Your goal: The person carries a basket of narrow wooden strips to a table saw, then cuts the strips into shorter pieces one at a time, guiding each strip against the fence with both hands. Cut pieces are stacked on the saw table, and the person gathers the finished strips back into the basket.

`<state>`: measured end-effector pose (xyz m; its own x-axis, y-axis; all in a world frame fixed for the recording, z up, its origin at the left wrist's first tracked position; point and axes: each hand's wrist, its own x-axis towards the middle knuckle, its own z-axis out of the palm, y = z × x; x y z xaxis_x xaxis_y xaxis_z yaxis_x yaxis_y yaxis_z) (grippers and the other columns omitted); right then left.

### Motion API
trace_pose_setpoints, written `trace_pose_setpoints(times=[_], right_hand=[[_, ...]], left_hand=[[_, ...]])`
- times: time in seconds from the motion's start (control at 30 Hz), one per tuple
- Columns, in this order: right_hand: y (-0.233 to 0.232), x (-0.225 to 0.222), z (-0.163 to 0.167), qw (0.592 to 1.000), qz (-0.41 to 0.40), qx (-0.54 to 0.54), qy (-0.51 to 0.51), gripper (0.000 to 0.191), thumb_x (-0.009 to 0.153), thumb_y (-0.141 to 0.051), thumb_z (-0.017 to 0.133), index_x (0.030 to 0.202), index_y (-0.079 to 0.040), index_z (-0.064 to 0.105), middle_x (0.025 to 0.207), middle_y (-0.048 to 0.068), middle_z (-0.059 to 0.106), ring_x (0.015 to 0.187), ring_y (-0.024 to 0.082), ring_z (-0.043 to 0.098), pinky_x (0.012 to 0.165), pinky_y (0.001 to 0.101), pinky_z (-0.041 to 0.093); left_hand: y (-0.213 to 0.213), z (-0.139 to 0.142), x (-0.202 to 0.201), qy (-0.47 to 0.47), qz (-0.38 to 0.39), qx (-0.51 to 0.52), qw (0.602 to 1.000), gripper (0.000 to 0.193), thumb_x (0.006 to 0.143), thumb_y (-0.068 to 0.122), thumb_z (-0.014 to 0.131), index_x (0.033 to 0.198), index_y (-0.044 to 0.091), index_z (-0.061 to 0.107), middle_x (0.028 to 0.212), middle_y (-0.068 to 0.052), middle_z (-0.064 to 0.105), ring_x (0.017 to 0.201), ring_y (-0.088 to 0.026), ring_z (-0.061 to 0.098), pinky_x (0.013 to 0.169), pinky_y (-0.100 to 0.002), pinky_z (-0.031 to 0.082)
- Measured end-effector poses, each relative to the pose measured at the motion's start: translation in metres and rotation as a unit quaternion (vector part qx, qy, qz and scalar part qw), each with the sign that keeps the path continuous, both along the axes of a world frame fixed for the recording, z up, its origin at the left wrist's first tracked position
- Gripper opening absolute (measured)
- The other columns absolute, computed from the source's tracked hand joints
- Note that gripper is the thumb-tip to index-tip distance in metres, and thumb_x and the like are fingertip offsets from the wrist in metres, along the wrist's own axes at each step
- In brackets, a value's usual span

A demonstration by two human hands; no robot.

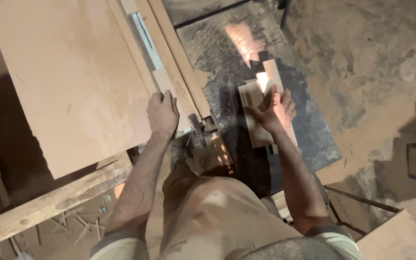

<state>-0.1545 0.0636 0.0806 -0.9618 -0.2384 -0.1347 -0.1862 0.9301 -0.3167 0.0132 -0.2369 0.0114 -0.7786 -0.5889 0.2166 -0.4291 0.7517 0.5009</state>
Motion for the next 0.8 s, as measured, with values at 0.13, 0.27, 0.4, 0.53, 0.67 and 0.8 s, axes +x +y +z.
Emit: trace_pose_setpoints(times=[0.13,0.27,0.4,0.53,0.67,0.8], right_hand=[[-0.004,-0.001,-0.005,0.999,0.007,0.028,0.023,0.116,0.073,-0.071,0.079,0.163,-0.016,0.032,0.163,0.028,0.023,0.144,0.05,0.027,0.118,0.0601,0.022],[-0.008,0.0,-0.007,0.999,-0.001,0.036,0.027,0.117,0.072,-0.068,0.082,0.161,-0.01,0.032,0.161,0.028,0.027,0.141,0.051,0.03,0.116,0.0609,0.026],[-0.012,-0.002,-0.003,0.998,-0.003,0.056,0.012,0.116,0.072,-0.064,0.085,0.162,-0.011,0.034,0.162,0.028,0.027,0.141,0.051,0.031,0.115,0.0629,0.027],[-0.02,-0.004,0.006,0.999,-0.013,0.041,0.001,0.115,0.07,-0.057,0.087,0.162,-0.01,0.035,0.162,0.028,0.028,0.142,0.051,0.03,0.116,0.0628,0.027],[-0.029,-0.006,0.014,0.999,-0.031,0.038,-0.015,0.116,0.066,-0.054,0.091,0.159,-0.009,0.037,0.16,0.031,0.029,0.142,0.051,0.03,0.114,0.0631,0.026],[-0.027,-0.009,0.018,0.998,-0.06,0.006,-0.027,0.115,0.067,-0.057,0.09,0.158,-0.01,0.038,0.161,0.033,0.028,0.145,0.053,0.031,0.12,0.0599,0.03]], left_hand=[[-0.011,0.011,-0.009,0.033,-0.011,-0.136,0.99,0.033,0.097,0.024,0.066,0.124,0.006,0.068,0.126,-0.011,0.061,0.12,-0.031,0.054,0.093,-0.054,0.039],[-0.047,0.017,-0.041,0.007,-0.009,-0.132,0.991,0.033,0.102,0.022,0.062,0.13,0.005,0.067,0.133,-0.01,0.06,0.13,-0.031,0.048,0.101,-0.056,0.034],[-0.105,0.006,-0.086,-0.011,-0.016,-0.147,0.989,0.034,0.101,0.021,0.061,0.131,0.005,0.066,0.134,-0.011,0.059,0.134,-0.033,0.046,0.103,-0.061,0.032],[-0.176,-0.022,-0.138,-0.003,-0.032,-0.152,0.988,0.034,0.104,0.019,0.06,0.134,0.004,0.064,0.138,-0.012,0.058,0.138,-0.035,0.044,0.105,-0.064,0.03],[-0.256,-0.049,-0.189,-0.036,-0.059,-0.145,0.987,0.041,0.095,0.033,0.066,0.119,0.001,0.063,0.13,-0.017,0.057,0.13,-0.037,0.045,0.097,-0.066,0.03],[-0.326,-0.037,-0.241,0.084,-0.067,-0.347,0.931,0.026,0.104,0.028,0.054,0.119,0.012,0.066,0.124,-0.01,0.066,0.118,-0.03,0.057,0.1,-0.062,0.036]])
